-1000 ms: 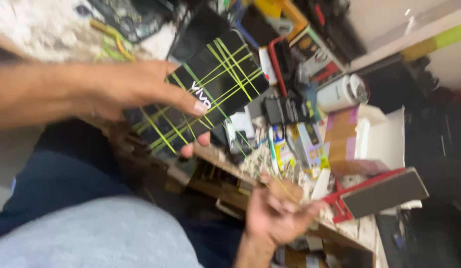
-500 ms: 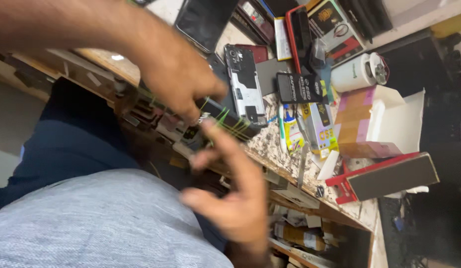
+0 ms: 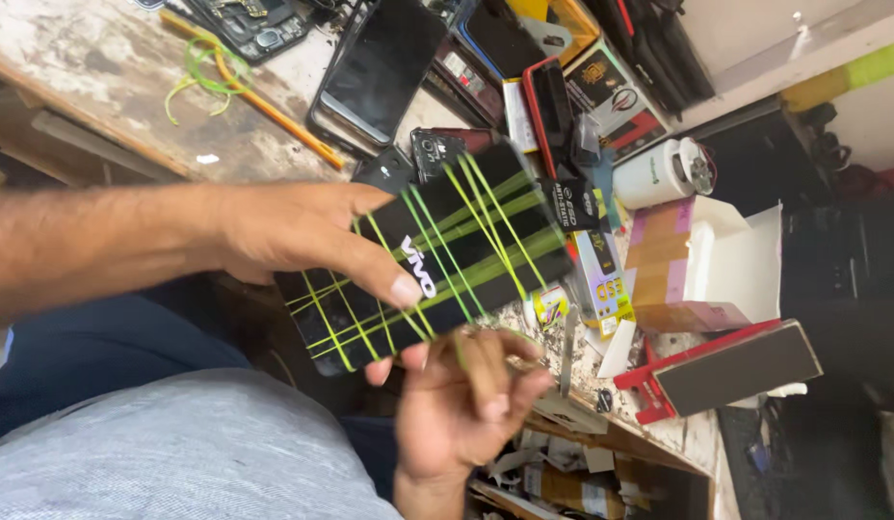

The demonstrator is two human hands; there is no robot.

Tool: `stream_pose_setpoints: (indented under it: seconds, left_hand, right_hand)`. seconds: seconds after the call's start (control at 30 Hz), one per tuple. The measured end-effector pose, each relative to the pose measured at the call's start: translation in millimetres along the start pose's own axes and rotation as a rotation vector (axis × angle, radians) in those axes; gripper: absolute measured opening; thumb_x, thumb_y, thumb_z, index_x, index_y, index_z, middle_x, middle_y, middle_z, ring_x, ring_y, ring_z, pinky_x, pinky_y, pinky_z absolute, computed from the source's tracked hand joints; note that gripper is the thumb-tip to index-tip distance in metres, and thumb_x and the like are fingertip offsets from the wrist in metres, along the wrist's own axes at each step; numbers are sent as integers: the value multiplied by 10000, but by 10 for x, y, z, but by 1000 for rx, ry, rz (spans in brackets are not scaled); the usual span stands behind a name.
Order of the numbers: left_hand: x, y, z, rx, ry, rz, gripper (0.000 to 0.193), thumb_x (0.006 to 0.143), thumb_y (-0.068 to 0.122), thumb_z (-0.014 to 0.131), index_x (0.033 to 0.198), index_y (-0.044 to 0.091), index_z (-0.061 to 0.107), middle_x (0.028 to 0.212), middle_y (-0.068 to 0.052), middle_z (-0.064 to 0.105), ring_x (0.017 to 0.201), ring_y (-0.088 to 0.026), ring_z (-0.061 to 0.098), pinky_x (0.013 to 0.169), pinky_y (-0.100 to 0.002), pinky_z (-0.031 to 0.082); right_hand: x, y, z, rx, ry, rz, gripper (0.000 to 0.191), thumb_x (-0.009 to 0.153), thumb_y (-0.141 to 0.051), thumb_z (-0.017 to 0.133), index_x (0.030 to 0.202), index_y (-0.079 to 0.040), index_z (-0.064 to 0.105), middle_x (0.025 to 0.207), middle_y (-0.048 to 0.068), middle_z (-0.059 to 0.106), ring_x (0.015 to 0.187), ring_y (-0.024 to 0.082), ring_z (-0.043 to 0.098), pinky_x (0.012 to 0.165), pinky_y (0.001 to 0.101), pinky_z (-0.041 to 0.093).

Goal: The person handles multiple smartphones, including a Vivo model, on a cluttered workbench. They attach a back cover to a phone, wrap another phone with green rubber bands, and use a screwdriver to work on the internal components of a disassembled phone.

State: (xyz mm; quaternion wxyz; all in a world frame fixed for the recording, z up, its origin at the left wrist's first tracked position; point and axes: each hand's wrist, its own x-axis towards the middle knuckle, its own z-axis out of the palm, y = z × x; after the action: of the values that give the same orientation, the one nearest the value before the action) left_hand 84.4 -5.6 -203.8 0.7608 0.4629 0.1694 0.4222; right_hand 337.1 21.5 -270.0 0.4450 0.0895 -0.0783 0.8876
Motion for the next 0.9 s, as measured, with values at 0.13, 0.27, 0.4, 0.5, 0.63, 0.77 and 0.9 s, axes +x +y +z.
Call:
stream_pose_setpoints:
  seconds: [0.13,0.27,0.4,0.5,0.63,0.77,0.9]
  left_hand:
    - [72,142,47,22,-176,-129,349,915,128,694,1194,-81,675,1045,-225,765,888,-262,769,745,-403,673]
    - [43,164,65,44,-262,-104,363,961,139,683,1240,-95,677,1057,-252,771,880,-273,768,779,-401,674]
    - [-90,116,-43,20,-71,-50,408,944,164,710,1262,-85,652,1046,-267,787,847,-291,796,737,-415,696]
    - [-159,25,-85,-54,77,26,441,940,194,717,1290,-48,599,1046,-259,780,840,-295,801,692,-425,699]
    - [-101,-126,29,-122,150,44,418,895,164,680,1227,-77,604,1016,-271,775,810,-317,793,706,-440,689]
    - [-24,-38,57,-86,35,63,382,920,139,690,1237,-62,622,1021,-244,769,800,-291,781,704,-412,669]
    - [-56,211,-33,227,-119,-462,307,871,156,731,1118,-28,727,952,-205,812,713,-227,770,656,-362,654]
  right_hand:
    - [-206,125,-103,-181,-42,192,419,1031,-465,632,1036,-52,699,701,-1,628,977,359,681,952,612,459]
    - [-360,70,-177,-757,15,205,279,838,-175,805,1014,10,694,893,53,688,917,328,678,856,499,510]
    - [-325,-292,2,-1624,-12,-85,362,833,-283,859,929,4,661,799,58,682,707,238,614,745,418,516]
    - [-259,-467,188,-1216,-388,-390,287,929,-348,782,822,-94,702,680,0,637,635,161,637,892,367,501]
    - [-236,-297,209,-295,-161,-310,320,920,-336,771,955,-27,697,642,20,604,665,134,631,1187,441,431]
    - [-125,-76,-20,-258,31,13,550,877,-337,813,1306,-41,636,810,44,686,759,164,648,885,326,545]
    - [38,-261,106,-420,-84,419,620,983,-372,782,1355,24,484,1075,172,724,717,212,731,781,404,609]
